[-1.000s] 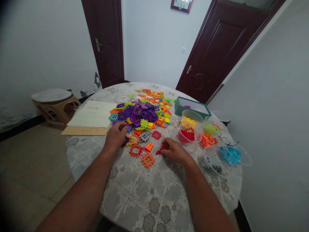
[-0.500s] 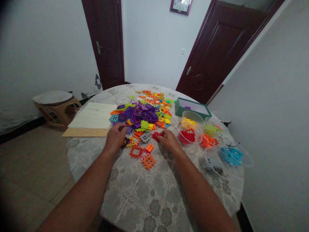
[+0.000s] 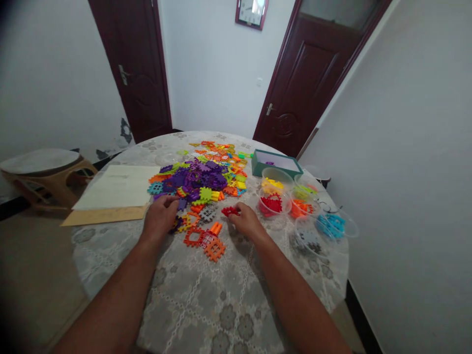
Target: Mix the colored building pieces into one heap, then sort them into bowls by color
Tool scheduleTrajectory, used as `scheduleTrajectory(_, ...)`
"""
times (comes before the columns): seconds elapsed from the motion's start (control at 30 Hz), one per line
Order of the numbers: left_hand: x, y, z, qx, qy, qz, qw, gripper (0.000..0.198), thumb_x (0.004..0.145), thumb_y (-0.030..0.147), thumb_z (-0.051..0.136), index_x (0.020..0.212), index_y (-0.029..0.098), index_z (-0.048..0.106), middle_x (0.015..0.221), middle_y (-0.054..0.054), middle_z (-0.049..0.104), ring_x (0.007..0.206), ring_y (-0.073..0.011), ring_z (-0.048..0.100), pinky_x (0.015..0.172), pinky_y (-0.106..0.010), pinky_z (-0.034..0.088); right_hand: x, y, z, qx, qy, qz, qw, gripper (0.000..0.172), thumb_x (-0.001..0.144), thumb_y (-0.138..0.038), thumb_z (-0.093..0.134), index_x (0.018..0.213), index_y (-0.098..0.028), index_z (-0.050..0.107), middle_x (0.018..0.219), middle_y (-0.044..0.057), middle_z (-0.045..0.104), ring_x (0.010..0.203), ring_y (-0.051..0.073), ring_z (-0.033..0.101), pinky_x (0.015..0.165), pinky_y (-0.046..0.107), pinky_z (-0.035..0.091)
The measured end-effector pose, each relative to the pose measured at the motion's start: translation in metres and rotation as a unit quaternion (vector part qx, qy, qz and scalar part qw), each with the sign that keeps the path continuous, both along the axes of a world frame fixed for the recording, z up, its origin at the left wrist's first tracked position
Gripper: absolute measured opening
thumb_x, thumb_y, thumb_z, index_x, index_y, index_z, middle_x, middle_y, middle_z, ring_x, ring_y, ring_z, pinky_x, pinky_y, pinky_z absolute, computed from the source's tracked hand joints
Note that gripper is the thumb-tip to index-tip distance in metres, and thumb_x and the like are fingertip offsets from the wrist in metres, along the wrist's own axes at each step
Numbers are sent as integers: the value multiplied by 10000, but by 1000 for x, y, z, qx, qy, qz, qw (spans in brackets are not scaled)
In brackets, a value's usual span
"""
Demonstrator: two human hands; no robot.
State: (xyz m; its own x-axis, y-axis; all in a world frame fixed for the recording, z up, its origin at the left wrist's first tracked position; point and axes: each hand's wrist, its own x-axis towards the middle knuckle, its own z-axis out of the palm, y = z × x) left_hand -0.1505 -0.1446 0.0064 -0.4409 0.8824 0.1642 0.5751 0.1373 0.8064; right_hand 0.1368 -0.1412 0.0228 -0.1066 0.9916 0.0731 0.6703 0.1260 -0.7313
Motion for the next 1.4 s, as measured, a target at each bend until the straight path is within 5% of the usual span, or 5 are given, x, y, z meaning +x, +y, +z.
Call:
scheduleTrajectory(0.27, 0, 1, -2, 14, 0, 2, 1000, 271, 890, 330, 562, 1032, 217, 763, 1047, -79, 796, 992, -258, 725, 920, -368, 540, 72, -3, 54, 188, -98, -133, 968, 309, 911, -363, 609, 1161, -208, 701, 1061, 89, 775, 898, 236, 704, 833, 351, 511)
scheduleTrajectory(0.47, 3, -1, 0, 5, -6, 7, 1000, 255, 882, 320, 574, 1023, 219, 762, 1037, -72, 797, 984, -251, 720, 919, -360, 535, 103, 10, 50, 252, -232, -219, 914, 416, 909, -277, 553, 1276, -127, 678, 1123, 195, 760, 1033, 325, 697, 974, 479, 508)
scheduleTrajectory(0.7, 5, -4, 2, 9, -4, 3, 1000, 242, 901, 298, 559, 1018, 221, 756, 1030, -78, 800, 991, -256, 720, 929, -370, 531, 25, -5, 28, 218, -90, 8, 972, 310, 985, -362, 567, 1203, -187, 700, 1127, 128, 752, 938, 244, 702, 894, 397, 564)
scheduleTrajectory(0.87, 5, -4, 3, 0, 0, -2, 1000, 254, 908, 301, 552, 1035, 218, 756, 1052, -78, 799, 993, -255, 723, 926, -368, 531, -46, -9, 4, 166, -137, 161, 963, 445, 966, -385, 674, 1365, -191, 642, 1364, 151, 683, 1274, 283, 616, 1125, 441, 459)
scheduleTrajectory(1.4, 6, -5, 1, 1, -11, -4, 1000, 245, 917, 305, 557, 1026, 217, 757, 1058, -76, 798, 1018, -249, 725, 949, -364, 531, -39, 6, -4, 107, -136, 32, 984, 313, 977, -205, 485, 1215, -198, 689, 1038, 102, 770, 951, 237, 693, 881, 332, 497)
